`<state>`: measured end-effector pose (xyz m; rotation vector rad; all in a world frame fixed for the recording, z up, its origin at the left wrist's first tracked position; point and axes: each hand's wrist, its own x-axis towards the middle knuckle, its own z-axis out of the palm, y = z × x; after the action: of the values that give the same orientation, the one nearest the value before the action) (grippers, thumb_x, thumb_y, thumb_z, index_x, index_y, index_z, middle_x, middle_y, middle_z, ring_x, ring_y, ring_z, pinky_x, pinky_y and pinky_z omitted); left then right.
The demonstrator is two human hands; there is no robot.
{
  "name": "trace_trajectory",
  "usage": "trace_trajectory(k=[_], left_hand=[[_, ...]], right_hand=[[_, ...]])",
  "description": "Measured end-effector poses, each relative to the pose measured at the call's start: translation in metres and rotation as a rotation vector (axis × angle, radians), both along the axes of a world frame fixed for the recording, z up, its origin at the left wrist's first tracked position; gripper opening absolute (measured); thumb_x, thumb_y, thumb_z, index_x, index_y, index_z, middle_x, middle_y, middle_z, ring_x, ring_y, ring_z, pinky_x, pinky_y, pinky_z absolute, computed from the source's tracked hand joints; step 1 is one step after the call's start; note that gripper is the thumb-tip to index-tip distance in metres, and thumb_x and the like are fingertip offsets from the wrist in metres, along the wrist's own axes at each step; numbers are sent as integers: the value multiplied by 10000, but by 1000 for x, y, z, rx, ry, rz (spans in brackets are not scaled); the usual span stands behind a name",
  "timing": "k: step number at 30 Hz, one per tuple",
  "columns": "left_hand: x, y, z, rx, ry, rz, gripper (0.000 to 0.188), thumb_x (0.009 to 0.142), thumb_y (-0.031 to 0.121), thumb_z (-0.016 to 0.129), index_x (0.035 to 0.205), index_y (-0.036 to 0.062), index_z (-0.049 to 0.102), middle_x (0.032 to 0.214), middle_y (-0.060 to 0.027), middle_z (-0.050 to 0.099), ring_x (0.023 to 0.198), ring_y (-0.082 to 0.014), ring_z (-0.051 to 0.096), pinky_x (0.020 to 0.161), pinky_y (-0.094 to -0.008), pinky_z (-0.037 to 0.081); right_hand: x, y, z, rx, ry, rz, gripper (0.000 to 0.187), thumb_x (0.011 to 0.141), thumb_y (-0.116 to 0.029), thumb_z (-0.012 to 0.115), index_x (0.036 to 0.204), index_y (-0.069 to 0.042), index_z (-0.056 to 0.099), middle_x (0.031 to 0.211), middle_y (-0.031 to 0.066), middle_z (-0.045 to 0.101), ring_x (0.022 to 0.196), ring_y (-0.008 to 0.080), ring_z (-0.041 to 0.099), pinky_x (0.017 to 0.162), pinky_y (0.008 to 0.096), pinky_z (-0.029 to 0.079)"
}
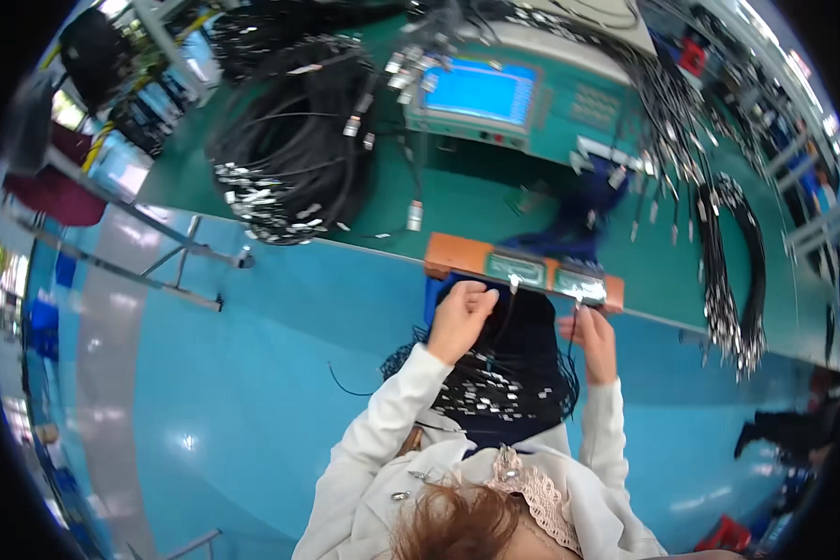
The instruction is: Connecting and testing bundles of black electrical cables at a manual assembly station.
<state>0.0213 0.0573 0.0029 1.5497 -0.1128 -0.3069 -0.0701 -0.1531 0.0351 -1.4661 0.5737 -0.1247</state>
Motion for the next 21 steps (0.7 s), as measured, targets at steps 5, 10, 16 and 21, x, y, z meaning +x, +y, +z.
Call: trace_trajectory(k=[5,10,16,21], left_hand=[[43,130,100,328,-709,644,102,910,108,556,929,10,572,790,-24,606,675,-80,540,628,-223,450],[113,223,174,1089,-1052,955,187,833,190,627,828,6,592,758,-94,630,638,-235,582,601,-362,451],[129,228,172,1409,-697,759,259,765,271,654,722,18,616,733,-156,635,722,-357,600,645,-430,460],[129,233,189,1024,-678,872,227,796,230,604,780,4,620,688,-134,638,643,-299,614,632,-393,472]], right_hand=[[-47,-12,9,-259,-120,-175,253,944,-210,488,883,13,591,724,62,621,609,84,529,553,212,416],[-44,24,29,-227,-127,9,248,950,-164,463,830,14,588,662,67,617,554,70,510,516,200,395],[-33,65,40,-210,-102,250,185,919,-70,481,848,40,612,670,52,625,581,66,543,543,188,436],[-18,88,43,-241,-68,504,184,914,-85,490,855,31,619,682,54,632,610,76,580,562,199,463]])
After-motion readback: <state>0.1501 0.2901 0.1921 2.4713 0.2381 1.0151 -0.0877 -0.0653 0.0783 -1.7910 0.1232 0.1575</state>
